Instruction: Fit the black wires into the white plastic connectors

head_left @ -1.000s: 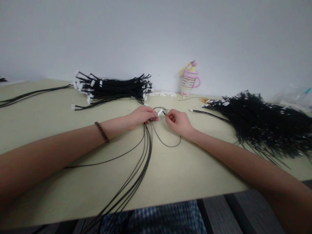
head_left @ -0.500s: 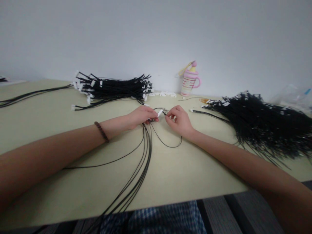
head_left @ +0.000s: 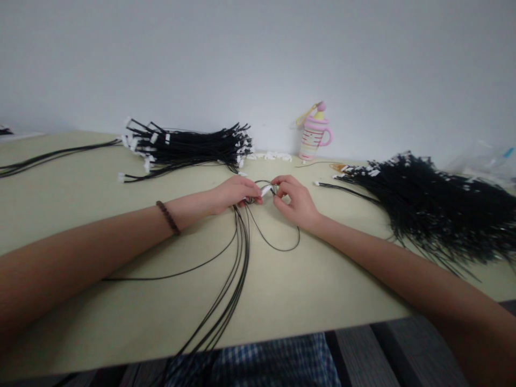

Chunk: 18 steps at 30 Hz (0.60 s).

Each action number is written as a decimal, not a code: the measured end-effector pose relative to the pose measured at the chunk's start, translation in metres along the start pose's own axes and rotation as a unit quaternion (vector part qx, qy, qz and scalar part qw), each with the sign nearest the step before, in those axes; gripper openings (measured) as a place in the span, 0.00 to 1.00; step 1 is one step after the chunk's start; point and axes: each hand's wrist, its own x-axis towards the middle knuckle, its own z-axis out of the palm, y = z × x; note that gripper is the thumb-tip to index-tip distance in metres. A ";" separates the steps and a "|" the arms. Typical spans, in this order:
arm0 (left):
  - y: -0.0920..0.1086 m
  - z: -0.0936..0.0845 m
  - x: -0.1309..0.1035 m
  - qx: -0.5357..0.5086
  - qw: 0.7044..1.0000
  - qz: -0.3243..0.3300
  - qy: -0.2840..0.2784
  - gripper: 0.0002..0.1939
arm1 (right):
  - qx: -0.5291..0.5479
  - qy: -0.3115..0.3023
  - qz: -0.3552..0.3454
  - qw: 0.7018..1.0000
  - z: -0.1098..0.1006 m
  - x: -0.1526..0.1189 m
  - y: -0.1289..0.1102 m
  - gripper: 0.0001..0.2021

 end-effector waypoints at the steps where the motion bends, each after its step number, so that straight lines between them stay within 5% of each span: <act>1: 0.000 0.000 0.000 -0.002 1.000 -0.001 0.001 0.08 | 0.001 -0.006 -0.003 1.000 0.000 0.000 0.000 0.05; 18: 0.001 -0.001 0.000 0.004 1.000 -0.006 -0.005 0.08 | 0.015 -0.020 -0.045 0.999 0.003 0.000 0.004 0.06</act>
